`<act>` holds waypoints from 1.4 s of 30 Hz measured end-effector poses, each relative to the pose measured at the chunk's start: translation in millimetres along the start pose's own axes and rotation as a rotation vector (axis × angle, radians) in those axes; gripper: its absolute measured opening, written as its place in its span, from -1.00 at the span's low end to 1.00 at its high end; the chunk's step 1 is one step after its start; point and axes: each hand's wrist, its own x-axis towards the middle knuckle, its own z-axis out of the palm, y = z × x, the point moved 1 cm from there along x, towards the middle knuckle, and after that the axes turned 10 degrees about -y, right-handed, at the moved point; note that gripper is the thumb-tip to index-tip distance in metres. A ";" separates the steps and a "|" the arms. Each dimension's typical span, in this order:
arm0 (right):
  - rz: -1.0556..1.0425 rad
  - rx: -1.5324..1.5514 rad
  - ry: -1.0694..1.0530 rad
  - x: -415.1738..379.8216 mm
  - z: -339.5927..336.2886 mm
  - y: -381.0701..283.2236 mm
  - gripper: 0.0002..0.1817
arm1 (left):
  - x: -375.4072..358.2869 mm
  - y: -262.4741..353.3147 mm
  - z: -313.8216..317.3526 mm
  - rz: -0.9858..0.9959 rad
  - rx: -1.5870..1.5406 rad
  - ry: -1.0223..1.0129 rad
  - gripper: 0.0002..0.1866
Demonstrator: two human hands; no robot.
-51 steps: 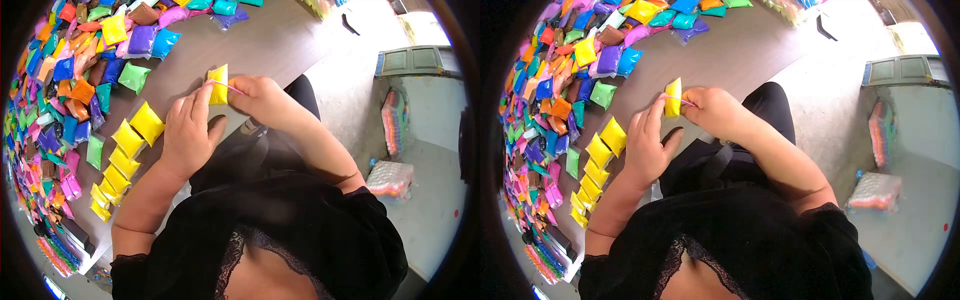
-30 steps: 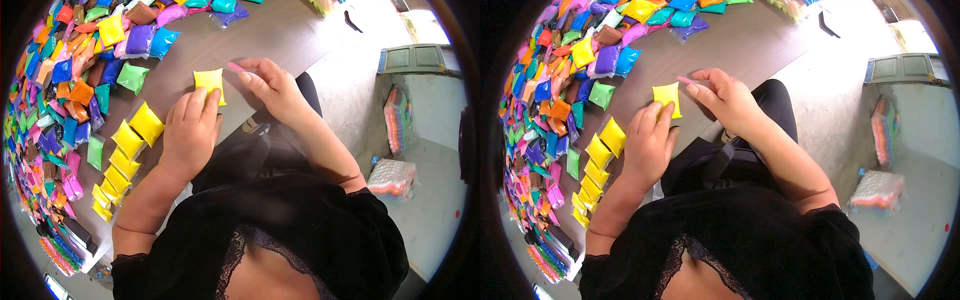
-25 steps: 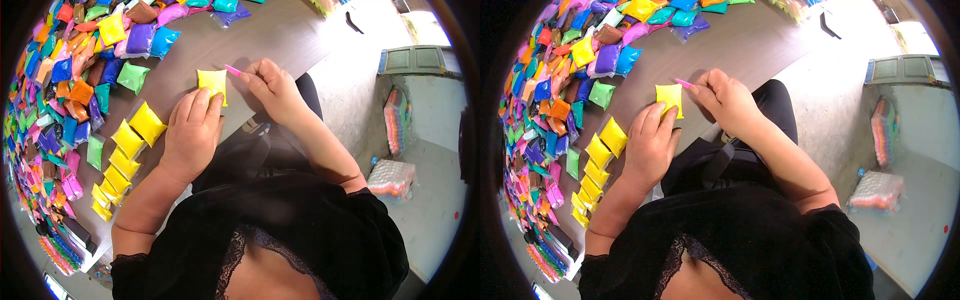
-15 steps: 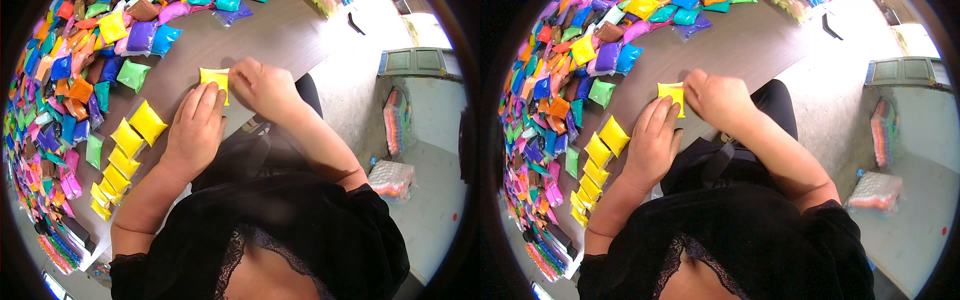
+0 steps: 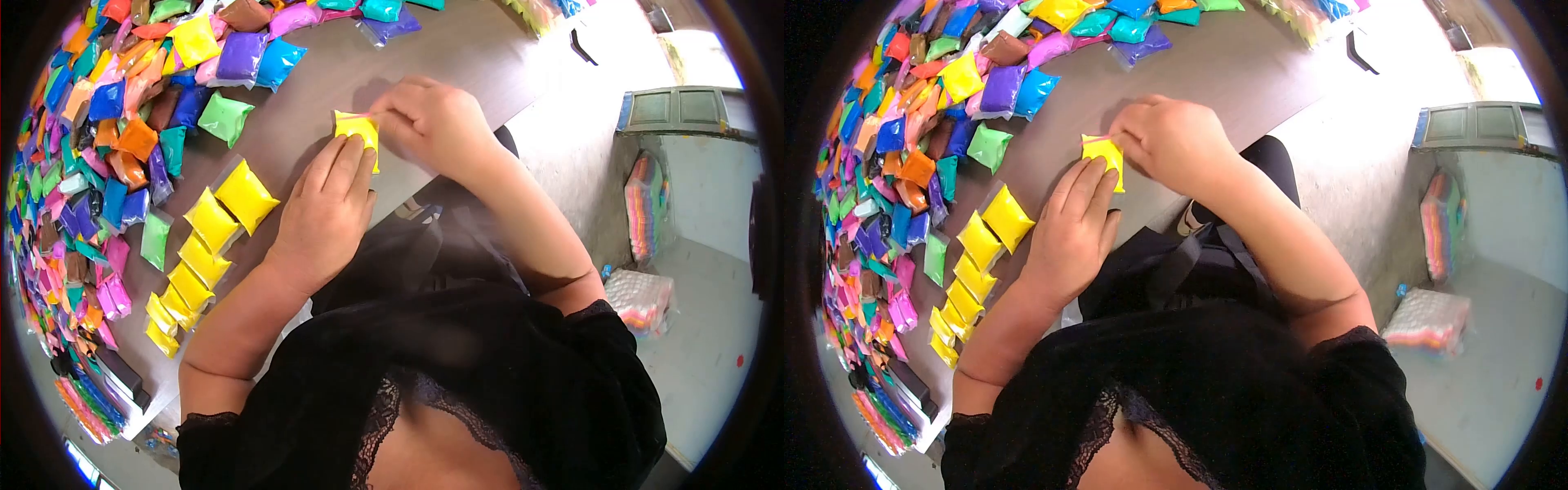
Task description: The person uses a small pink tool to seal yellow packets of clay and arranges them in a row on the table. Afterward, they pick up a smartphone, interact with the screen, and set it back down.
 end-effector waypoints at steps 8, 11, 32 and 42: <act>0.165 0.054 0.037 5.6 4.6 16.5 -0.80 | 1.4 -0.7 -0.6 0.025 -0.054 0.043 -0.55; 0.183 0.193 0.083 -5.7 4.5 18.9 -0.83 | 2.3 -4.1 1.0 0.041 -0.078 0.059 -0.55; -0.060 -0.064 0.146 -10.2 6.6 -5.2 -0.93 | -1.6 5.0 2.9 0.063 0.121 0.059 -0.64; -0.049 -0.026 0.193 -5.9 5.8 -4.1 -0.91 | -13.2 16.9 5.5 0.116 0.165 0.032 -0.66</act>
